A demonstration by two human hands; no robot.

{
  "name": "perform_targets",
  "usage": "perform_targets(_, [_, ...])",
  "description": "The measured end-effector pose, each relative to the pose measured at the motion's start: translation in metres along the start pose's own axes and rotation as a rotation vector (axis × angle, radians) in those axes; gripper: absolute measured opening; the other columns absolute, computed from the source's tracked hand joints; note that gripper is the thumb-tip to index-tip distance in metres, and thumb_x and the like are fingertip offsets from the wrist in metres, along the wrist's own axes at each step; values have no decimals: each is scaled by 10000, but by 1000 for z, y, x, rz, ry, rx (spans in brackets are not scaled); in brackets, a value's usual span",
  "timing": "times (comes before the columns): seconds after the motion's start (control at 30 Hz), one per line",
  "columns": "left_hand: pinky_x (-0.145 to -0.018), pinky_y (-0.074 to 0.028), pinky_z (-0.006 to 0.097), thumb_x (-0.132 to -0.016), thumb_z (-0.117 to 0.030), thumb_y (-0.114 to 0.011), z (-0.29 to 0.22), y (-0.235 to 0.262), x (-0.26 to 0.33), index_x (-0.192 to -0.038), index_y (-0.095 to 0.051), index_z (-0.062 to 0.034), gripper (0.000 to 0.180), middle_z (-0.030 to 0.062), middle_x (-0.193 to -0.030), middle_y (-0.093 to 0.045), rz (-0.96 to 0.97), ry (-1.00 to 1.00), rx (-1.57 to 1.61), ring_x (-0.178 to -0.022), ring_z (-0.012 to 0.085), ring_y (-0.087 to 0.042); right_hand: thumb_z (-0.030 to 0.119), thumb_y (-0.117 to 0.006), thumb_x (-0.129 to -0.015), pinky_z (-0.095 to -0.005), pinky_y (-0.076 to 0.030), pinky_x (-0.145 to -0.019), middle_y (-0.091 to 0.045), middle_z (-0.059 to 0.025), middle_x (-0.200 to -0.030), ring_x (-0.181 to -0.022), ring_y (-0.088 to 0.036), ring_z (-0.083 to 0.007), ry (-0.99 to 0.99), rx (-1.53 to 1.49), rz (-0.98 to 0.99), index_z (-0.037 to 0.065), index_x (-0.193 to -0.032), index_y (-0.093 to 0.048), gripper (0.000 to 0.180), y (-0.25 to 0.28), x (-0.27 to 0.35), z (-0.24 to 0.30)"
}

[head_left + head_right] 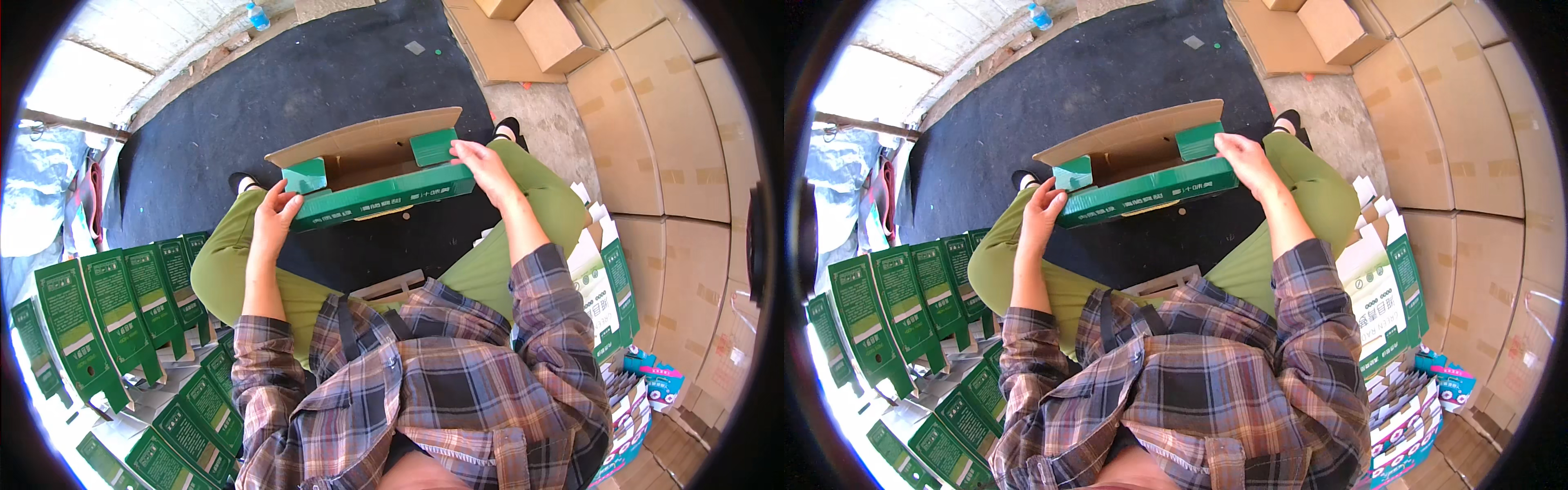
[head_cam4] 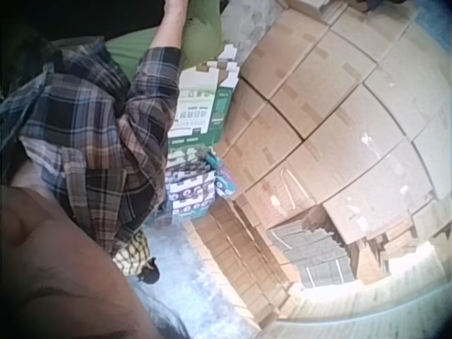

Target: Folding flat cardboard pieces into boxes and stacking them.

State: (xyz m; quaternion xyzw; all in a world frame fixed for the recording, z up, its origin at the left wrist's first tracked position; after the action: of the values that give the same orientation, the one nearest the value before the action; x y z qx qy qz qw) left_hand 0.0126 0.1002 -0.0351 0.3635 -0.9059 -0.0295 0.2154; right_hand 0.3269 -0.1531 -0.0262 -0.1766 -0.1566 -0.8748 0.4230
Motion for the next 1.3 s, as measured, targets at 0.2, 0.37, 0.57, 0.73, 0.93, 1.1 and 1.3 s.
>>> perform_targets(0.2, [-806,-482,375,-799,-163,-677,-6,-16,-7,-1083,-652,-106,290,109,-1031,-563,-400,-297,-850,-977,280,-548,232,-802,-635,-410,-413,-978,-526,-134,-1267,-1201,-445,-327,592,923,-202,56,-1163,-591,595,-24,26,14])
perform_targets(0.37, [-877,-422,412,-715,-187,-726,-23,-37,8,-1020,-672,-120,317,89,-1066,-548,-343,-598,-1003,-1031,295,-511,195,-860,-515,-458,-369,-1000,-469,-96,-1308,-1267,-385,-292,565,1278,-123,117,-1301,-455,887,-47,33,8])
perform_targets(0.57, [-954,-352,491,-536,-274,-849,-29,-56,21,-1284,-491,-170,837,75,-1119,-507,-130,-552,-1171,-1093,281,-476,124,-821,-555,-444,-378,-969,-502,-89,-1239,-1196,-430,-274,593,1290,-123,87,-1268,-467,797,-50,30,12])
perform_targets(0.73, [-940,-351,450,-502,-255,-862,-22,-51,13,-1244,-521,-176,821,78,-1087,-516,-90,-523,-1108,-1088,276,-479,102,-812,-540,-413,-383,-949,-518,-84,-1178,-1152,-450,-269,656,1254,-100,74,-1231,-483,766,-52,27,16])
perform_targets(0.93, [-964,-335,435,-553,-309,-838,-18,-49,13,-1280,-473,-96,840,92,-1132,-506,-70,-585,-1206,-1111,277,-472,89,-778,-574,-436,-339,-1009,-497,-118,-1245,-1210,-421,-300,696,1224,-1,41,-1333,-384,856,-66,22,6])
perform_targets(1.1, [-903,-364,401,-570,-310,-827,-14,-66,9,-1300,-451,-65,857,75,-1090,-516,13,-691,-1206,-1076,256,-485,115,-757,-658,-474,-251,-1080,-307,-111,-1470,-1375,-256,-269,521,1323,-1,75,-1425,-269,910,-62,19,-14])
perform_targets(1.3, [-872,-362,382,-583,-361,-792,-11,-67,18,-1242,-497,-59,783,70,-1058,-528,87,-643,-1110,-1057,245,-487,103,-781,-638,-472,-251,-1088,-261,-107,-1503,-1382,-231,-322,485,1314,-80,78,-1445,-238,973,-59,18,-7])
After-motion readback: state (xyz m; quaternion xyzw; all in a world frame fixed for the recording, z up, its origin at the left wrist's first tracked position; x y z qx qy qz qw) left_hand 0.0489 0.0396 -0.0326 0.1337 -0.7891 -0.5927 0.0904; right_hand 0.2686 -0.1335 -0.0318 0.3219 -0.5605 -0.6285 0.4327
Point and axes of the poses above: each hand's wrist, its own x-axis away from the middle knuckle, its own y-axis out of the back of the hand, z = x × y, the point moved 4 cm from there along -x, towards the middle knuckle
